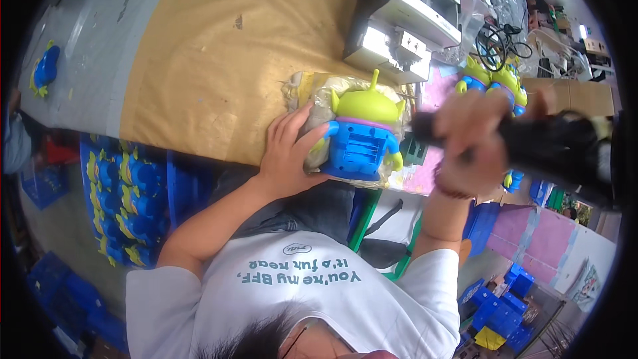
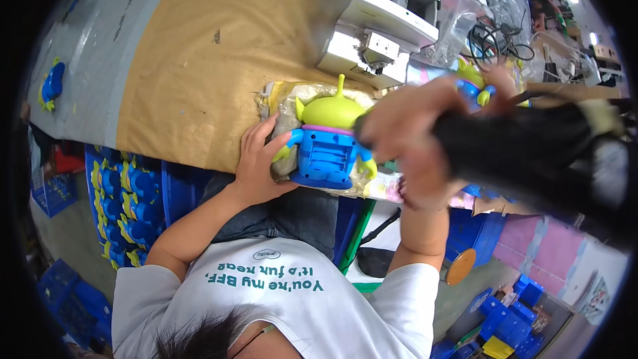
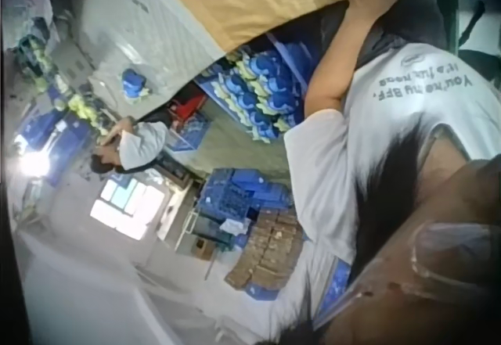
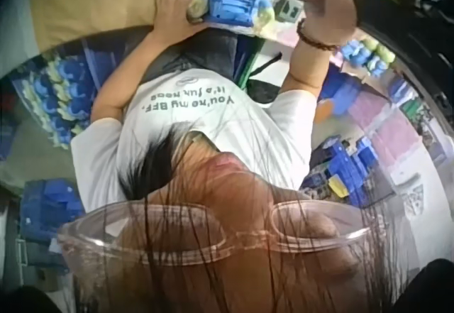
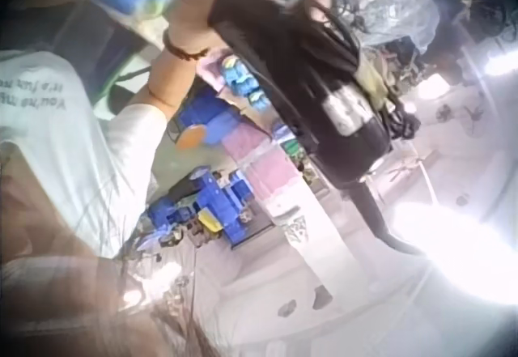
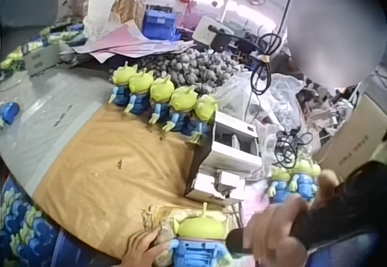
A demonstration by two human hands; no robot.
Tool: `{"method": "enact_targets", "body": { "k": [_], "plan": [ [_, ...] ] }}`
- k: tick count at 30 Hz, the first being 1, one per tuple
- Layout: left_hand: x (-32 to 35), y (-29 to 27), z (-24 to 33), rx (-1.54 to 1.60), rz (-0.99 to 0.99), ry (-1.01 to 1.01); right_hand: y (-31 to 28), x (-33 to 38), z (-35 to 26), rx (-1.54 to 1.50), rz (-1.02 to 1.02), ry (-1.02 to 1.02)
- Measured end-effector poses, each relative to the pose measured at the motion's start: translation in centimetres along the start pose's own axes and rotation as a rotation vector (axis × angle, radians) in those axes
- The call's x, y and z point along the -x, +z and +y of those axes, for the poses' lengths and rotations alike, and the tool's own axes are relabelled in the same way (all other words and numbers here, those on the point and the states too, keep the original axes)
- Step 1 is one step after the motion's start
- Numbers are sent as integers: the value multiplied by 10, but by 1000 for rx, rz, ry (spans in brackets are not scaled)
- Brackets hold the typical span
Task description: Using an electric tool to process plastic toy figures on a factory production line.
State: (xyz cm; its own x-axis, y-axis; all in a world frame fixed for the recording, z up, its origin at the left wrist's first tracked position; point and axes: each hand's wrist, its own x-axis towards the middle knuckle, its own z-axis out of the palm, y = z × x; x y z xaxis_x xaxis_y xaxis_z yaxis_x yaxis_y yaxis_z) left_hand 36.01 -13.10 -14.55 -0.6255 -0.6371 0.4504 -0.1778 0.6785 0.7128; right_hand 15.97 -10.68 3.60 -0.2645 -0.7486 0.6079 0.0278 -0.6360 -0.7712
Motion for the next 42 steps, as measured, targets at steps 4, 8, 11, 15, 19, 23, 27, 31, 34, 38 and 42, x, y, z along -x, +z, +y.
{"method": "enact_targets", "body": {
  "k": [4,8,11,15,19,23,27,31,34,38,42],
  "plan": [
    [-2,1,2,-48,-30,-5,-51,-48,26,282,175,-82],
    [1,10,-1,-2,55,24,-74,-71,59,342,200,-42],
    [-1,10,-1,-18,58,48,-60,-66,71,361,276,182],
    [0,10,-1,-31,67,59,-39,-57,66,320,333,399],
    [1,12,-1,-29,62,47,-40,-40,24,207,270,334],
    [1,9,0,-38,27,36,-29,10,-18,14,87,247],
    [3,10,0,-52,40,45,-8,52,-26,17,167,219],
    [2,12,0,-44,39,53,-11,71,-16,26,91,126],
    [4,12,-2,-46,56,64,-15,81,-13,26,24,153],
    [4,12,-2,-48,61,72,-23,92,-7,14,-58,100],
    [1,10,0,-36,71,82,-26,97,-4,-12,-114,32]
  ]
}}
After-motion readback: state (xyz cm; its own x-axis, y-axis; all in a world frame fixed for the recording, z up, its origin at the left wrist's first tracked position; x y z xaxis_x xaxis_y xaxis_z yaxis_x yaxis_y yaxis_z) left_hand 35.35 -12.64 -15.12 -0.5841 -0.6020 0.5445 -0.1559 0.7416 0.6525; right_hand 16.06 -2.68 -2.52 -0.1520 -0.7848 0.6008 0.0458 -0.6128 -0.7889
